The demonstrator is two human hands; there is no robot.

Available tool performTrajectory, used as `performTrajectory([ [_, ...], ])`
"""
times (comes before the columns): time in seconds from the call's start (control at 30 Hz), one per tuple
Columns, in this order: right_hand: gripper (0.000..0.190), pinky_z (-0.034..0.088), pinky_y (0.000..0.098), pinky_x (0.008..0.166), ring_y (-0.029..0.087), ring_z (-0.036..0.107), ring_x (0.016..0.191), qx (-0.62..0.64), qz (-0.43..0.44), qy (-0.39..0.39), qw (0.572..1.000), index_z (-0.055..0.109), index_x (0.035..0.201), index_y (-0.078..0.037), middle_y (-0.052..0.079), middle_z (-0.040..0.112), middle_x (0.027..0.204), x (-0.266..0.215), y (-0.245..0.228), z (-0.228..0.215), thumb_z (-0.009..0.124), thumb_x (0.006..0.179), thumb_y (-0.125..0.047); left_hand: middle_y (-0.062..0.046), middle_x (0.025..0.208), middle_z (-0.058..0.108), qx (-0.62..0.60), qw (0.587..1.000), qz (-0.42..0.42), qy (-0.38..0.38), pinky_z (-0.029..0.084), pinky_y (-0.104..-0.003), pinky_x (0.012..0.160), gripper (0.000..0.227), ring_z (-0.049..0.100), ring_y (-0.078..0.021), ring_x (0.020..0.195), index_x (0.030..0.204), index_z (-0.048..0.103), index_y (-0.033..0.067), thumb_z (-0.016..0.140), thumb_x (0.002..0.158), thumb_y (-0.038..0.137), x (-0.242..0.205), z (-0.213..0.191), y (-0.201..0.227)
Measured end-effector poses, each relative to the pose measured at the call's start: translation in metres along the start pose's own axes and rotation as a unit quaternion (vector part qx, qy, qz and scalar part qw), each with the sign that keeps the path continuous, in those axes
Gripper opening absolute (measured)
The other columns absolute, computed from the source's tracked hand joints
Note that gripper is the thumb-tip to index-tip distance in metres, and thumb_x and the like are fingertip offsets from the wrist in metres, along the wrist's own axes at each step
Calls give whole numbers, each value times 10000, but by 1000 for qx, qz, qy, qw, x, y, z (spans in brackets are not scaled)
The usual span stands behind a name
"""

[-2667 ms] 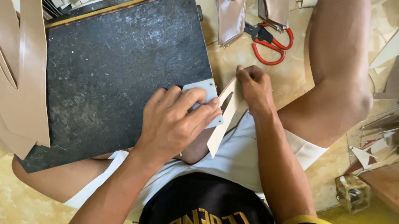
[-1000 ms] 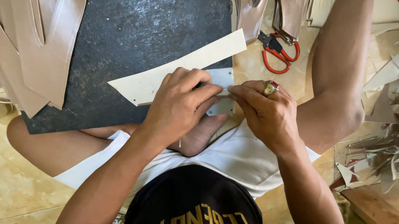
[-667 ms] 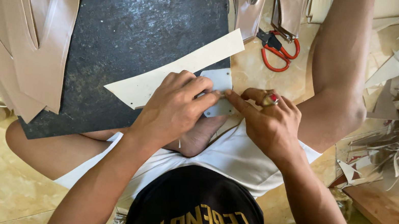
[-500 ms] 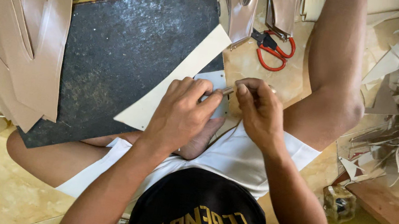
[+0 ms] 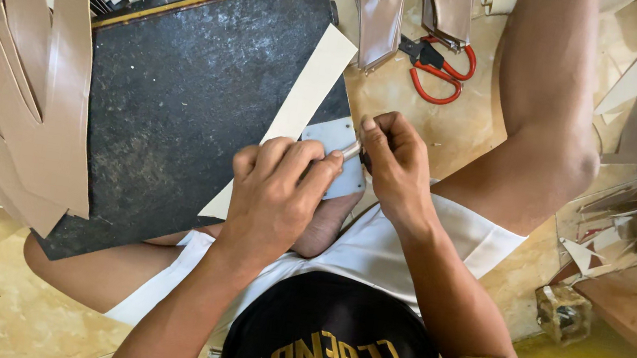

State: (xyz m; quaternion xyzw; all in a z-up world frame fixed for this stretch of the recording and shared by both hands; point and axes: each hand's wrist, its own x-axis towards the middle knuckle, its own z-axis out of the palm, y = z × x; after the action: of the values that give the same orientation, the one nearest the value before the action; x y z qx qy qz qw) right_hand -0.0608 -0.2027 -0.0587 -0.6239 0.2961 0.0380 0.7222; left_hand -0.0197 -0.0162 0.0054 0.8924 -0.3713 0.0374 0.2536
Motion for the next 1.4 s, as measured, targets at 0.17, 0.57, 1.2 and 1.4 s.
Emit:
performTrajectory([
  [0.17,217,335,237,505,37,410,595,1,26,12,1000,592,942,-28,-41,501,713,11,11,-4,623,1047,-215,99,1084,619,88,995,22,28,268,-435,923,121,516,-152,1132,1125,746,221,734,1009,254,1,3,3],
  [0.57,234,345,247,487,53,422,572,-31,52,49,997,611,911,-14,-29,515,676,41,42,-11,651,1015,-220,72,1121,634,97,994,57,12,279,-421,913,199,546,-132,1157,1162,740,171,721,977,242,10,7,14],
  [1.2,389,469,261,569,117,584,646,370,126,-32,920,594,979,-46,24,595,784,37,-1,-53,546,990,-433,-70,1165,658,-97,993,51,38,501,-379,941,230,609,-243,1076,1164,700,-7,722,949,70,15,18,27],
  [1.4,217,516,247,708,66,585,784,-86,-117,-141,979,606,1175,-24,2,623,920,-2,-30,-29,677,1058,-192,-54,1273,632,-204,977,-40,42,487,-391,1020,277,597,-269,1163,1241,678,45,742,976,95,-6,12,25],
])
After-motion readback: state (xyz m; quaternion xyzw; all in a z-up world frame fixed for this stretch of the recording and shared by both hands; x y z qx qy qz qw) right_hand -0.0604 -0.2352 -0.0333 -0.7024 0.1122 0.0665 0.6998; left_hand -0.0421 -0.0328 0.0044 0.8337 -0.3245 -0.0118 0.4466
